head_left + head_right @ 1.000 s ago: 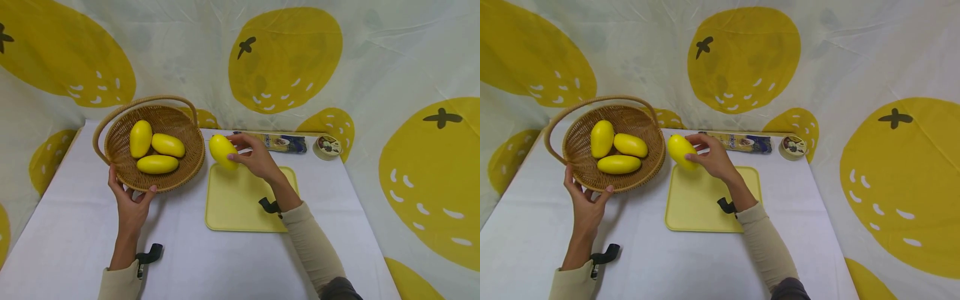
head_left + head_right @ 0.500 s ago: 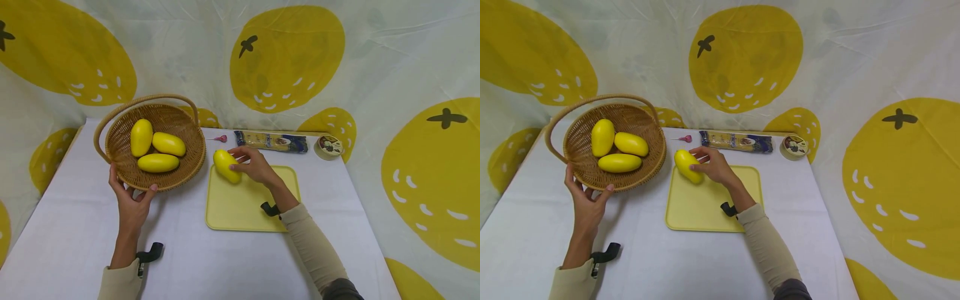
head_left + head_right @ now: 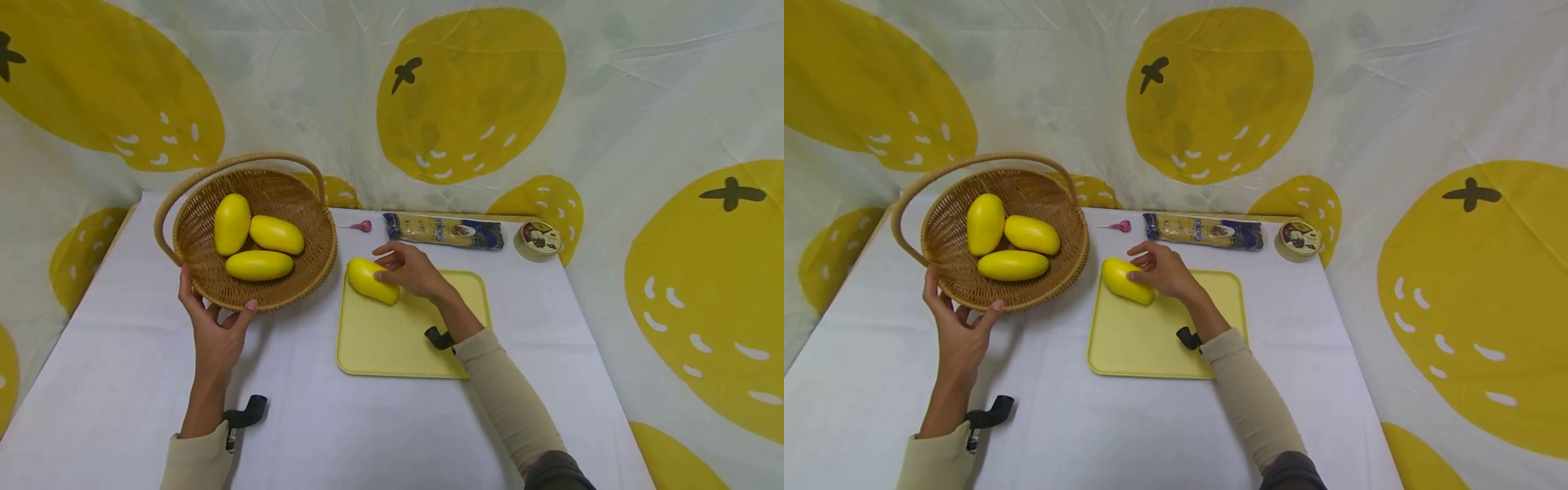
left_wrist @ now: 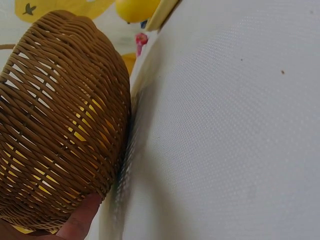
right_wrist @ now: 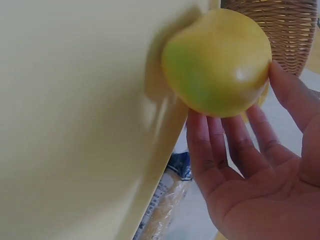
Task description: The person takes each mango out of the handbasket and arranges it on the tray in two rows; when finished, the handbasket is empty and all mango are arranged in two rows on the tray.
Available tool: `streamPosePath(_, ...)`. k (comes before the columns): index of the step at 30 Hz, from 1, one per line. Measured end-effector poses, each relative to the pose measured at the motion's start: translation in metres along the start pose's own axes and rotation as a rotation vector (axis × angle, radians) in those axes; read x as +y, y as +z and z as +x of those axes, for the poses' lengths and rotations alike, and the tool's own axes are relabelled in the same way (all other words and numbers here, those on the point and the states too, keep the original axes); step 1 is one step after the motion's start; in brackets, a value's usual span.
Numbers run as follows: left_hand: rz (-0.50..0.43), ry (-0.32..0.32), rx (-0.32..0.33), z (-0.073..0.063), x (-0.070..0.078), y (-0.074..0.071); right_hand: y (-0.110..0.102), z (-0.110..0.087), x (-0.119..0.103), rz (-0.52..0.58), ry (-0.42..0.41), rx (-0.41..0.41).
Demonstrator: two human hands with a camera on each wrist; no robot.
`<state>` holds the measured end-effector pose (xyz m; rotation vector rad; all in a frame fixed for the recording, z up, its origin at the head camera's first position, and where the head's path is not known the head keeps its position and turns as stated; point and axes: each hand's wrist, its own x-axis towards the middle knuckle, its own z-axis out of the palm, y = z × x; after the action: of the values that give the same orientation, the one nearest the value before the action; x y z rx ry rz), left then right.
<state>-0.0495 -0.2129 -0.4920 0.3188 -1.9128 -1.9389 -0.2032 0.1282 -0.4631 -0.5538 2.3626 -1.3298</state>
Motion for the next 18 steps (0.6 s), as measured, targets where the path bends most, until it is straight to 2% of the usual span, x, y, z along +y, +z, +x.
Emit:
streamPosePath(9,0.009,-0.004,-0.001,-0.0001,-0.001,-0.0002,0.0049,-0.0005,-0.0025,-0.12,-0.011,0.102)
streamPosePath(18,-0.004,0.007,-0.003,0.0016,0.0001,0.0005,0.0026,-0.004,-0.0056,-0.131,-0.034,0.148)
